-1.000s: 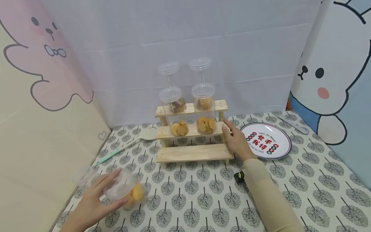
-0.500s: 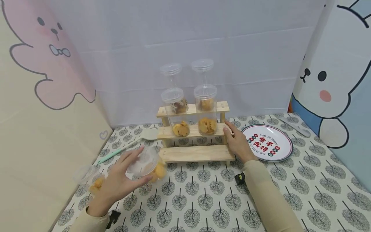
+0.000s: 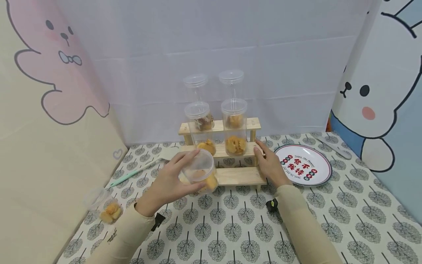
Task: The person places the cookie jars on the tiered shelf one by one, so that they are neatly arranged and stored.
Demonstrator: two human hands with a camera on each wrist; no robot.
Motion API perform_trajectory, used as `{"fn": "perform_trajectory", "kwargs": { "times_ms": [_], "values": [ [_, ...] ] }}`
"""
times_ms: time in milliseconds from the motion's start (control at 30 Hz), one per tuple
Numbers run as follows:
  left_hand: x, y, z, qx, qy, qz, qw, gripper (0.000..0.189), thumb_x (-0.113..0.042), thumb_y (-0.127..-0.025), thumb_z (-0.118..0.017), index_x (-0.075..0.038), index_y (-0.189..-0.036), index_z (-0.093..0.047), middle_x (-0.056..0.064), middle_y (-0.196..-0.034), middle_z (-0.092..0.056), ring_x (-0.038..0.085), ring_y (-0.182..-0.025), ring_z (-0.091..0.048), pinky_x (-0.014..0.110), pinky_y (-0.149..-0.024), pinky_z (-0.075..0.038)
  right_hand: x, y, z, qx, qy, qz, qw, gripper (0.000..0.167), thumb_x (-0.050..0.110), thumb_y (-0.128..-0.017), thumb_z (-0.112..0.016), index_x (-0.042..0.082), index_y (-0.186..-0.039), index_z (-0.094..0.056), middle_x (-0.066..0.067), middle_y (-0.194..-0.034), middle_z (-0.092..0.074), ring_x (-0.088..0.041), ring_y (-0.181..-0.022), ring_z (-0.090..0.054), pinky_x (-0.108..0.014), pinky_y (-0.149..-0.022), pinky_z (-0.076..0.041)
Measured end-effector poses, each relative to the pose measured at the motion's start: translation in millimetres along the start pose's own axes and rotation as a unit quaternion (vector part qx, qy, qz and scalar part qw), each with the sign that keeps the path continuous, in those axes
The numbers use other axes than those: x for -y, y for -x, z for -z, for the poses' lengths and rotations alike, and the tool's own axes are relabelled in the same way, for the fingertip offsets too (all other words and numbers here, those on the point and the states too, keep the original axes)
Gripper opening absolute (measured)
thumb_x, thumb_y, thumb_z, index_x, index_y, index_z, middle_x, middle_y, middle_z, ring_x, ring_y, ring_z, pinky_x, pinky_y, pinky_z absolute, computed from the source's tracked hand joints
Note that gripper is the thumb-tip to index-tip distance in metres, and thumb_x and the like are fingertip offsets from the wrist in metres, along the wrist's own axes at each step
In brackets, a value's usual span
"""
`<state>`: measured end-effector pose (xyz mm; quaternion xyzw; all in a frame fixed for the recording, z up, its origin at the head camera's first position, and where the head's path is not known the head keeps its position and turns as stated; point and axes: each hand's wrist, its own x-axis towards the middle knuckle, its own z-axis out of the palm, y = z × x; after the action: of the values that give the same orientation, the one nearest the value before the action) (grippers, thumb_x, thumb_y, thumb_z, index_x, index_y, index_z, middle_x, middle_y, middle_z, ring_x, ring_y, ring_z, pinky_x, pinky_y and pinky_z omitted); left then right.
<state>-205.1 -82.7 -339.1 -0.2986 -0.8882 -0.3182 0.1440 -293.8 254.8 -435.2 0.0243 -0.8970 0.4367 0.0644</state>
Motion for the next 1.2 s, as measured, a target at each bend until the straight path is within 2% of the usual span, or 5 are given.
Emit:
{"fn": "perform_trajectory", "kwargs": {
  "times_ms": [300,433,667,800,1200],
  "values": [
    [-19.4,-34.9,-29.3,0.017,0.001,0.001,0.9999,0.092,-0.056,-0.076,-0.081,-0.034,-0.154,-0.037,0.003,-0.139,-0.052,0.023,-0.108,-0.062,0.039,-0.085,-0.057,1.0,2.3,1.3,-0.001,-0.015,-0.003,0.9999,0.067,0.066,-0.101,-0.026,0.035,-0.16,-0.02,-0.023,-0.156,-0.035,-0.047,-0.131,-0.045,-0.071,-0.106,-0.034],
    [-24.6,-45.8,-43.1,0.024,0.006,0.024,0.9994,0.093,-0.06,-0.076,-0.079,-0.036,-0.155,-0.036,0.007,-0.147,-0.048,0.029,-0.119,-0.059,0.046,-0.09,-0.056,1.6,2.5,1.1,-0.002,-0.014,-0.008,0.9999,0.065,0.066,-0.101,-0.025,0.039,-0.159,-0.019,-0.024,-0.155,-0.037,-0.048,-0.132,-0.044,-0.072,-0.106,-0.032],
    [-28.5,-58.2,-63.4,0.037,-0.014,0.043,0.9983,0.091,-0.061,-0.077,-0.077,-0.03,-0.154,-0.039,0.002,-0.143,-0.051,0.025,-0.11,-0.063,0.037,-0.083,-0.058,-1.8,1.7,-1.4,-0.006,-0.012,0.002,0.9999,0.065,0.066,-0.101,-0.027,0.037,-0.159,-0.022,-0.025,-0.15,-0.043,-0.047,-0.127,-0.049,-0.069,-0.103,-0.038],
    [-28.3,-64.5,-71.4,0.045,-0.026,0.057,0.997,0.091,-0.063,-0.078,-0.075,-0.031,-0.155,-0.037,0.004,-0.144,-0.05,0.025,-0.112,-0.062,0.039,-0.086,-0.057,-1.8,1.8,-1.4,-0.011,-0.012,0.008,0.9998,0.064,0.066,-0.101,-0.027,0.039,-0.159,-0.022,-0.025,-0.15,-0.044,-0.046,-0.127,-0.05,-0.069,-0.103,-0.038],
    [-28.6,-72.5,-87.7,0.069,0.013,0.077,0.9945,0.089,-0.058,-0.077,-0.08,-0.035,-0.153,-0.04,0.008,-0.143,-0.05,0.022,-0.105,-0.061,0.032,-0.081,-0.056,-3.2,1.9,-1.8,-0.011,-0.006,0.012,0.9998,0.063,0.066,-0.101,-0.026,0.041,-0.158,-0.021,-0.022,-0.153,-0.041,-0.045,-0.128,-0.05,-0.07,-0.102,-0.038]
  ]
}}
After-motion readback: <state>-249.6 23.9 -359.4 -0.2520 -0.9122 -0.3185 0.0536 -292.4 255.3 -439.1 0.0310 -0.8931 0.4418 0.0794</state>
